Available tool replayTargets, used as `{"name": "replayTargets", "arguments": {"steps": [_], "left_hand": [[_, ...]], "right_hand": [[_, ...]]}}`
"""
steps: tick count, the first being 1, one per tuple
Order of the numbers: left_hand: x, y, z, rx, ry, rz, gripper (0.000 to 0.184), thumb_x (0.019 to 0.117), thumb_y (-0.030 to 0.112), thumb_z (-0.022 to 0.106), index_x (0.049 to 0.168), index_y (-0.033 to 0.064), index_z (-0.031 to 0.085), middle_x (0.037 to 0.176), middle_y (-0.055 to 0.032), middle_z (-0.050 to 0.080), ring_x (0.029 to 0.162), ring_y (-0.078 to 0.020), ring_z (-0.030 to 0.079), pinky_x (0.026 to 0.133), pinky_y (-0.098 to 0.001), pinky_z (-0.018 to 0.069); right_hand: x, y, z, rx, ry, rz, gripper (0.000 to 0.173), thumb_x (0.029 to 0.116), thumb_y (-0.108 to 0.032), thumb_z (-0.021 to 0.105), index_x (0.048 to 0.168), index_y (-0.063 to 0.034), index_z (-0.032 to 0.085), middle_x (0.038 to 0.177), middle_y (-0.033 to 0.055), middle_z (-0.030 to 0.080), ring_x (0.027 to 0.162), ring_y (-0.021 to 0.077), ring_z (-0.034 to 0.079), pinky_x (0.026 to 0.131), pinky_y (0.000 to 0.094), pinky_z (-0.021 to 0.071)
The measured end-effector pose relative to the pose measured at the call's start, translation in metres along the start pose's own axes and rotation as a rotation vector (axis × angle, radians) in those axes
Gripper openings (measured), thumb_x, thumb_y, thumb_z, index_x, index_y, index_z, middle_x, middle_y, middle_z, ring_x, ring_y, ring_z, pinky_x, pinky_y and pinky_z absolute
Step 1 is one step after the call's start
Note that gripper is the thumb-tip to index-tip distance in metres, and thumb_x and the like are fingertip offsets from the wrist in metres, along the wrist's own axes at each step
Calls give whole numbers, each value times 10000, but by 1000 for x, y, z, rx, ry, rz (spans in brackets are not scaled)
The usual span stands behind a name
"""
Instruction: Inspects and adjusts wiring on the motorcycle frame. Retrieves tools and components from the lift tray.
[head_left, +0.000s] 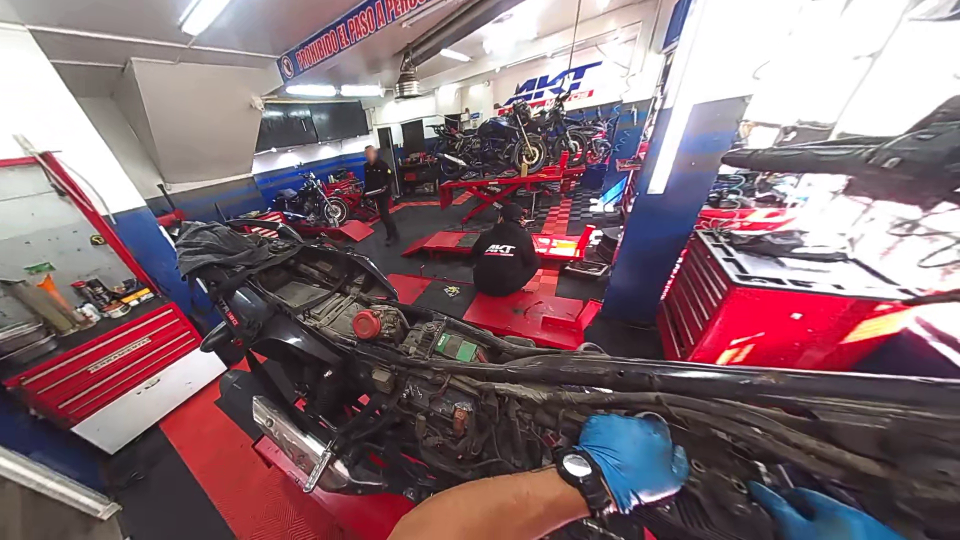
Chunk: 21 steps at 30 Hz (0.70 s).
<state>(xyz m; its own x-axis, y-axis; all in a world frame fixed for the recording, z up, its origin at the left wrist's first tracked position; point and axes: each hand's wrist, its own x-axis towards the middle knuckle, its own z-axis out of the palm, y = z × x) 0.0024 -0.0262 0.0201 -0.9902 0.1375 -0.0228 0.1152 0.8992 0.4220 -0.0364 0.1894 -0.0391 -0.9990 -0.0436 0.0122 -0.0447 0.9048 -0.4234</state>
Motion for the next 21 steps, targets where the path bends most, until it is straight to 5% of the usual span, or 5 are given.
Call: {"name": "replayTargets", "arguments": {"steps": [5, 10, 21], "left_hand": [[-2, -2, 0, 10, 10, 17, 358, 1024, 318, 505, 1212, 69, 680, 1048, -145, 747, 1004, -337, 727, 812, -586, 583], [-3, 1, -4, 43, -23, 20, 348, 1001, 297, 545, 1227, 66, 675, 1073, -146, 745, 1021, -334, 723, 820, -588, 582], [-3, 0, -4, 8, 0, 15, 356, 1047, 319, 510, 1236, 68, 676, 1095, -154, 743, 1049, -343, 717, 853, -592, 578]], "right_hand": [[5, 7, -4, 106, -57, 30, 474, 966, -410, 647, 1097, 40, 719, 1124, 329, 685, 1115, 522, 634, 940, 729, 454], [3, -6, -8, -11, -43, 66, 510, 983, -442, 609, 1017, 55, 717, 1097, 338, 685, 1098, 528, 639, 902, 736, 455], [2, -8, 1, -11, 8, 46, 458, 989, -363, 617, 1100, 74, 702, 1154, 382, 651, 1141, 569, 608, 932, 752, 441]]}}
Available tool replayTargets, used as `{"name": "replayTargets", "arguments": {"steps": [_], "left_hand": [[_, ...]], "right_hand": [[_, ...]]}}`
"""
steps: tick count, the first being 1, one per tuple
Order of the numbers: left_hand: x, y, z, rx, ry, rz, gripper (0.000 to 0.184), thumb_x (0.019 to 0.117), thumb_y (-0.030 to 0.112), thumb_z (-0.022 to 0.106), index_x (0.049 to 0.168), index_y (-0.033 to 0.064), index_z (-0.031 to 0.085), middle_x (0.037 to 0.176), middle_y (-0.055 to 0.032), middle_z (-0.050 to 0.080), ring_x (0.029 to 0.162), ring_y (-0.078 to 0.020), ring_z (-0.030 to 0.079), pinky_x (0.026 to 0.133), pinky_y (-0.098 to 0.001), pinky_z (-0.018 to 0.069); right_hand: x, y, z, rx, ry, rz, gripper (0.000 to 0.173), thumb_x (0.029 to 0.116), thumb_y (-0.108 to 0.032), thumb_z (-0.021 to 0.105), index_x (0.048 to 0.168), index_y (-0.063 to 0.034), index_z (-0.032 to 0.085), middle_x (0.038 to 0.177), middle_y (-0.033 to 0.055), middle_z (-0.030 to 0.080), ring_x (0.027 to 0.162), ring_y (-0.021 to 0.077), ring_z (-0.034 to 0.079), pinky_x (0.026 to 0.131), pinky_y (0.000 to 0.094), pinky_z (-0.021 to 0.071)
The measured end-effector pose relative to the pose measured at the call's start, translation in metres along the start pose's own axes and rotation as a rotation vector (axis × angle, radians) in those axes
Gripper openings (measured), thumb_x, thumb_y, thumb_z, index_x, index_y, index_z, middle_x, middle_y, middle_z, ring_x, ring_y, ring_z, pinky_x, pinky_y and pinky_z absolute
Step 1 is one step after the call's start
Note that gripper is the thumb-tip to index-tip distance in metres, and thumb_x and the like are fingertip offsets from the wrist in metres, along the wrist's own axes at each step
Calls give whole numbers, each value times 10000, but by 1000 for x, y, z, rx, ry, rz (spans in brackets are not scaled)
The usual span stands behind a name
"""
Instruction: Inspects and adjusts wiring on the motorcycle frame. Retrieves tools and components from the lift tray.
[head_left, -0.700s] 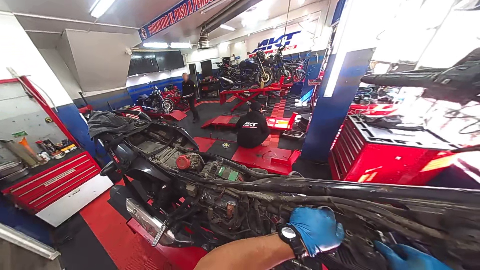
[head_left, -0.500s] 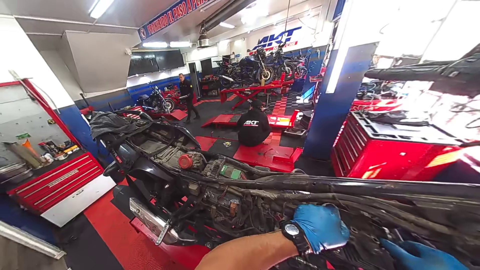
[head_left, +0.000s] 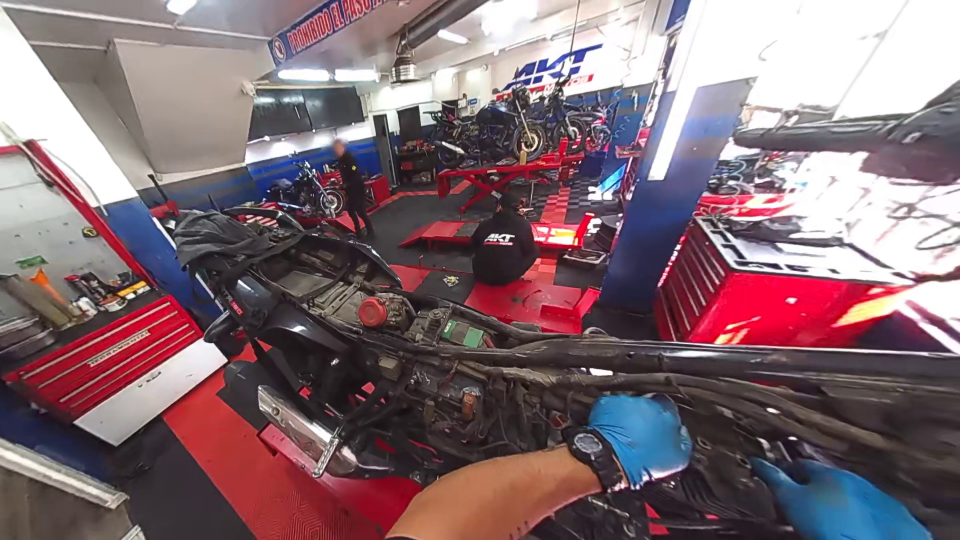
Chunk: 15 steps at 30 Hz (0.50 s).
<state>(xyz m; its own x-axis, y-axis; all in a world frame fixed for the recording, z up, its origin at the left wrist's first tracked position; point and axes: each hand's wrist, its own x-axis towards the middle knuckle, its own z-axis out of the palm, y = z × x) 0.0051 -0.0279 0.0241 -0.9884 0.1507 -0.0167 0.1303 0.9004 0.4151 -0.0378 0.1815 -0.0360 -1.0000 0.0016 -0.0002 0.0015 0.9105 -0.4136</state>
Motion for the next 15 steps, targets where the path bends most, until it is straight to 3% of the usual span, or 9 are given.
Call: {"name": "replayTargets", "arguments": {"steps": [3, 7, 11, 15], "left_hand": [[-1, 0, 1, -11, -6, 16, 368, 1008, 303, 543, 1261, 65, 665, 1093, -161, 742, 1036, -349, 719, 848, -598, 577], [-2, -4, -1, 1, 4, 45, 325, 1008, 240, 538, 1245, 69, 680, 1112, -154, 740, 1068, -347, 709, 864, -598, 569], [-1, -1, 1, 4, -11, 32, 333, 1048, 261, 492, 1239, 59, 676, 1127, -159, 736, 1090, -350, 703, 876, -588, 568], [0, -3, 2, 0, -8, 19, 376, 1039, 321, 504, 1271, 68, 656, 1105, -157, 741, 1059, -346, 714, 863, -594, 573]], "right_hand": [[-1, 3, 1, 0, 11, 17, 415, 991, -334, 640, 1072, 67, 711, 1137, 379, 656, 1124, 567, 615, 921, 754, 447], [-5, -8, 2, -27, 42, 70, 497, 1002, -412, 612, 1076, 69, 708, 1149, 374, 660, 1129, 562, 620, 911, 745, 456], [-5, -1, 5, 2, 24, 40, 414, 1003, -321, 613, 1096, 73, 697, 1161, 379, 651, 1141, 566, 611, 931, 748, 444], [-6, -3, 0, 14, 15, 82, 501, 987, -422, 633, 1094, 61, 709, 1169, 361, 660, 1156, 550, 610, 946, 736, 443]]}}
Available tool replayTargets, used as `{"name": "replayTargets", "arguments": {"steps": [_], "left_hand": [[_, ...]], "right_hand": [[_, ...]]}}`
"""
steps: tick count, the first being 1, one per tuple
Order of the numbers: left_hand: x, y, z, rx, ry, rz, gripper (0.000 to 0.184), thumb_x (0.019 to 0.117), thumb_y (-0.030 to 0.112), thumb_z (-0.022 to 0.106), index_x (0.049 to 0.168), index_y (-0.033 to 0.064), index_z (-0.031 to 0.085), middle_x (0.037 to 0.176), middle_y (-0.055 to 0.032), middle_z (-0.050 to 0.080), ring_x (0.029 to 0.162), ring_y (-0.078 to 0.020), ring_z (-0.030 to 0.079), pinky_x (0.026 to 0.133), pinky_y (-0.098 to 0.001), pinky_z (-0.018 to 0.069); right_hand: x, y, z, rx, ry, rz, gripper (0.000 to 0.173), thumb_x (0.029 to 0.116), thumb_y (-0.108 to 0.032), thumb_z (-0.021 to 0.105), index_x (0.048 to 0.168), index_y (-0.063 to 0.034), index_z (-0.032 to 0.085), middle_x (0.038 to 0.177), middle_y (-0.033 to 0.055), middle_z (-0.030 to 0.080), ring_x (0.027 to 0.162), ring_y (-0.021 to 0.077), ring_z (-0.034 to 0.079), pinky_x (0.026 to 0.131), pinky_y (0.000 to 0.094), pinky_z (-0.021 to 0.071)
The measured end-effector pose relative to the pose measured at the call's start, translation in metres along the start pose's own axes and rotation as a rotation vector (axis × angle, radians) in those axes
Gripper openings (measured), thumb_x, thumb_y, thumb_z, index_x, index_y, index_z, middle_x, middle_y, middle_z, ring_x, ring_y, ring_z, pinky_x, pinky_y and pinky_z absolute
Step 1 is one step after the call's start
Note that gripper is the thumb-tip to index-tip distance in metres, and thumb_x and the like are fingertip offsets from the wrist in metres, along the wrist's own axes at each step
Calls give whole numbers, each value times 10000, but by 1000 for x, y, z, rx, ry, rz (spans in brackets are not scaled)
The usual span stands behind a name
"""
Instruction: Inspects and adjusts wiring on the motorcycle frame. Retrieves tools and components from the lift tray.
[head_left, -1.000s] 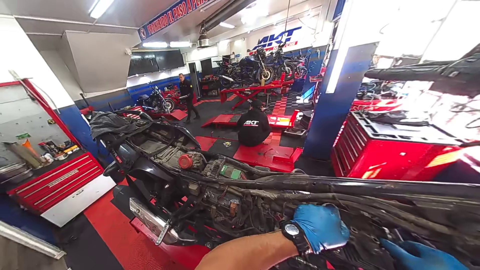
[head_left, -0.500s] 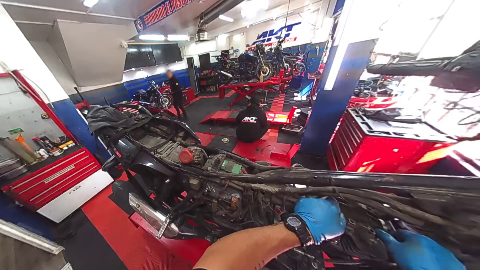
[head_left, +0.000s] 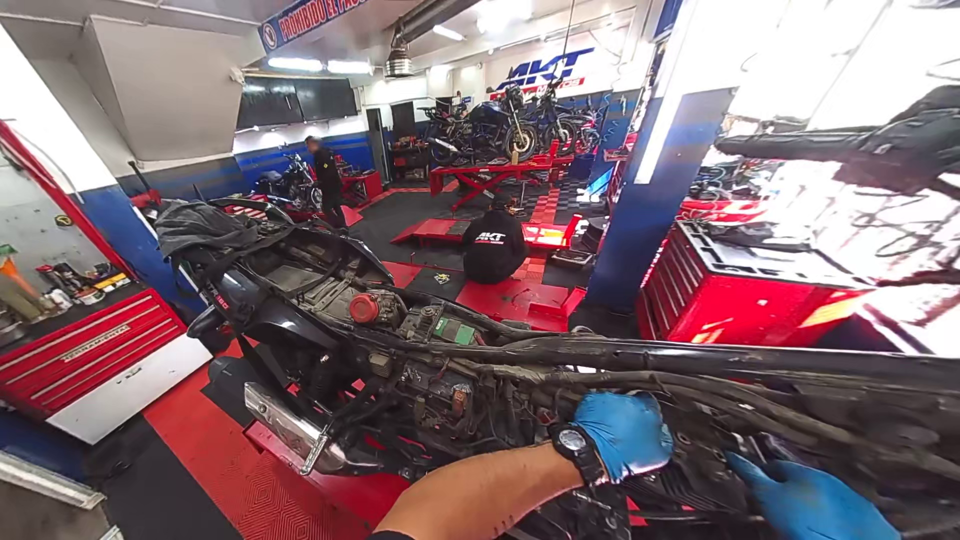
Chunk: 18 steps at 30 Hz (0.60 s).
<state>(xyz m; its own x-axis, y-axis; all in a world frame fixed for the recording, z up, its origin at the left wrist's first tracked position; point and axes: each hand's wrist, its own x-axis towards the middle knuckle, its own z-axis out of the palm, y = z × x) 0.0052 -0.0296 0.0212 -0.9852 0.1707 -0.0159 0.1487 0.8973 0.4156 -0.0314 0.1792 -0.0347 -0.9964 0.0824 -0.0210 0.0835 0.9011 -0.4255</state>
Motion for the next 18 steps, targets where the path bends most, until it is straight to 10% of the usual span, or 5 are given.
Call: {"name": "replayTargets", "arguments": {"steps": [18], "left_hand": [[0, 0, 1, 12, 14, 6, 379, 1023, 302, 512, 1290, 70, 648, 1123, -156, 738, 1058, -348, 715, 862, -591, 577]], "right_hand": [[-5, -1, 4, -13, 69, -57, 435, 993, -352, 645, 1049, 76, 700, 1096, 371, 668, 1089, 567, 630, 895, 745, 460]]}}
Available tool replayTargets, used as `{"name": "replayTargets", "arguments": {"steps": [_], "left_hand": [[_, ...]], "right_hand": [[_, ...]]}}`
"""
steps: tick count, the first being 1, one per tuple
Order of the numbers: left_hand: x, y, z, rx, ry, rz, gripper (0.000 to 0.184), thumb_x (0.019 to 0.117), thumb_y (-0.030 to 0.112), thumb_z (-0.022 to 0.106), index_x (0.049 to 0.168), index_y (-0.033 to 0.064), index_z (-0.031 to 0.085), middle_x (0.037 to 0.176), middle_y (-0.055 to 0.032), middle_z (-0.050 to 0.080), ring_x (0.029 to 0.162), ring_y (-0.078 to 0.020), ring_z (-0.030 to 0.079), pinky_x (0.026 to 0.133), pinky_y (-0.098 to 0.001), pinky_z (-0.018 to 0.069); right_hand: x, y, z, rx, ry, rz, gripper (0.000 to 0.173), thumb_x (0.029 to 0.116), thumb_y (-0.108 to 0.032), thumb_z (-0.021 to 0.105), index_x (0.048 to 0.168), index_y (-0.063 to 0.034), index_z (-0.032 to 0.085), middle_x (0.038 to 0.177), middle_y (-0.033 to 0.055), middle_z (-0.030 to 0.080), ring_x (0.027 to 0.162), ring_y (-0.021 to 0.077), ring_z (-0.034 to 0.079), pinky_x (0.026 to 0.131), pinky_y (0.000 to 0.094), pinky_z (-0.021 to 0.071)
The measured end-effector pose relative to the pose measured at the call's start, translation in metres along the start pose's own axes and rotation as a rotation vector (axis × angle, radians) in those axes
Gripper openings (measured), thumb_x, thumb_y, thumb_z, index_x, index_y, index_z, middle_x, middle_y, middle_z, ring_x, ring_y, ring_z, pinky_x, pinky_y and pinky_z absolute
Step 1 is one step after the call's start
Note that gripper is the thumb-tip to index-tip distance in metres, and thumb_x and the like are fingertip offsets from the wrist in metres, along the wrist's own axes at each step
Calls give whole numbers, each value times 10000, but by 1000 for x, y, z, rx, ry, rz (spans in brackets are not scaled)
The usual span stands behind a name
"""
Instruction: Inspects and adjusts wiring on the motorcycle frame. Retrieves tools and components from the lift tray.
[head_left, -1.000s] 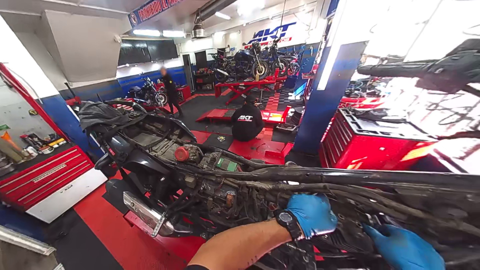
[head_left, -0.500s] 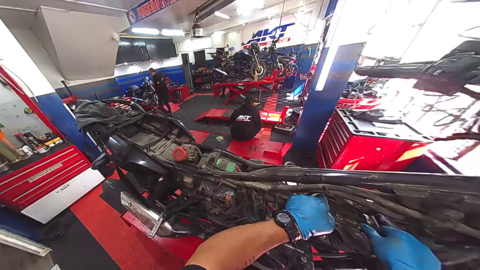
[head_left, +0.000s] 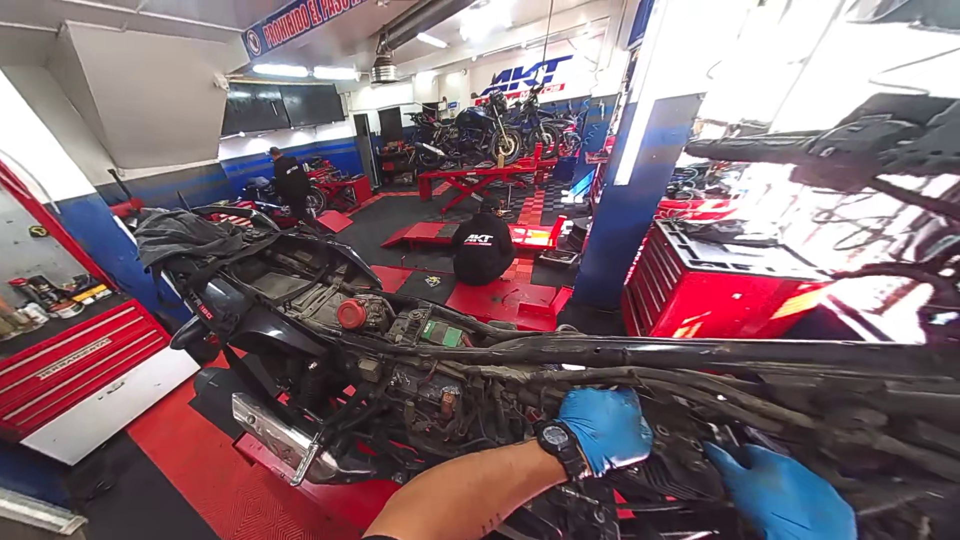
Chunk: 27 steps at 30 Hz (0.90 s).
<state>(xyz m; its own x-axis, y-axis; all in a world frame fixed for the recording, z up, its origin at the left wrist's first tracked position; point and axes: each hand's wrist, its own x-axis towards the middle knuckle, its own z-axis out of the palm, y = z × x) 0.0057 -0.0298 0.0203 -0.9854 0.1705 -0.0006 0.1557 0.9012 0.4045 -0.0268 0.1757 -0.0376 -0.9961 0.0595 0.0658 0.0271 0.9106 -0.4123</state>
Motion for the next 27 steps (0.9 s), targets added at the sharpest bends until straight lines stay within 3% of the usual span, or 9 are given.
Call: {"name": "replayTargets", "arguments": {"steps": [6, 11, 16, 20, 23, 27], "left_hand": [[1, 3, 0, 18, 1, -25, 354, 1064, 293, 465, 1264, 76, 661, 1121, -159, 737, 1067, -350, 712, 860, -590, 574], [0, 3, 0, 27, -12, -25, 399, 1037, 332, 509, 1306, 66, 637, 1130, -162, 734, 1060, -351, 713, 860, -587, 575], [-2, 4, -1, 51, -2, -27, 353, 1047, 283, 485, 1289, 88, 652, 1108, -148, 741, 1047, -345, 718, 840, -581, 579], [0, 6, 0, 38, 3, -50, 368, 1074, 318, 453, 1279, 87, 655, 1123, -159, 736, 1070, -352, 711, 855, -589, 573], [1, 4, 2, 30, 12, -39, 429, 1082, 401, 441, 1253, 76, 662, 1116, -161, 735, 1064, -348, 713, 860, -588, 573], [0, 4, 1, 29, 5, -39, 421, 1070, 388, 451, 1242, 71, 669, 1108, -165, 737, 1058, -350, 715, 856, -593, 575]], "right_hand": [[-4, -9, 3, -31, 25, -12, 350, 1005, -251, 627, 1045, 92, 687, 1095, 384, 659, 1080, 571, 634, 878, 735, 470], [-7, -10, 1, -29, 55, 21, 402, 999, -319, 647, 1056, 77, 694, 1087, 371, 671, 1064, 569, 642, 860, 740, 476], [-7, -4, 8, 5, 73, -43, 330, 1000, -221, 628, 1059, 99, 682, 1092, 387, 657, 1072, 572, 636, 886, 735, 470], [-5, 8, 7, 8, 65, -62, 391, 1005, -331, 637, 1045, 50, 711, 1073, 359, 679, 1059, 573, 642, 856, 747, 470], [-3, 20, 16, -75, 162, -225, 350, 1013, -308, 611, 1028, 23, 722, 1074, 334, 689, 1032, 554, 664, 776, 736, 501], [8, 38, 14, -159, 178, -512, 252, 1003, -208, 618, 1095, 0, 725, 1170, 307, 673, 1113, 521, 649, 832, 686, 532]]}}
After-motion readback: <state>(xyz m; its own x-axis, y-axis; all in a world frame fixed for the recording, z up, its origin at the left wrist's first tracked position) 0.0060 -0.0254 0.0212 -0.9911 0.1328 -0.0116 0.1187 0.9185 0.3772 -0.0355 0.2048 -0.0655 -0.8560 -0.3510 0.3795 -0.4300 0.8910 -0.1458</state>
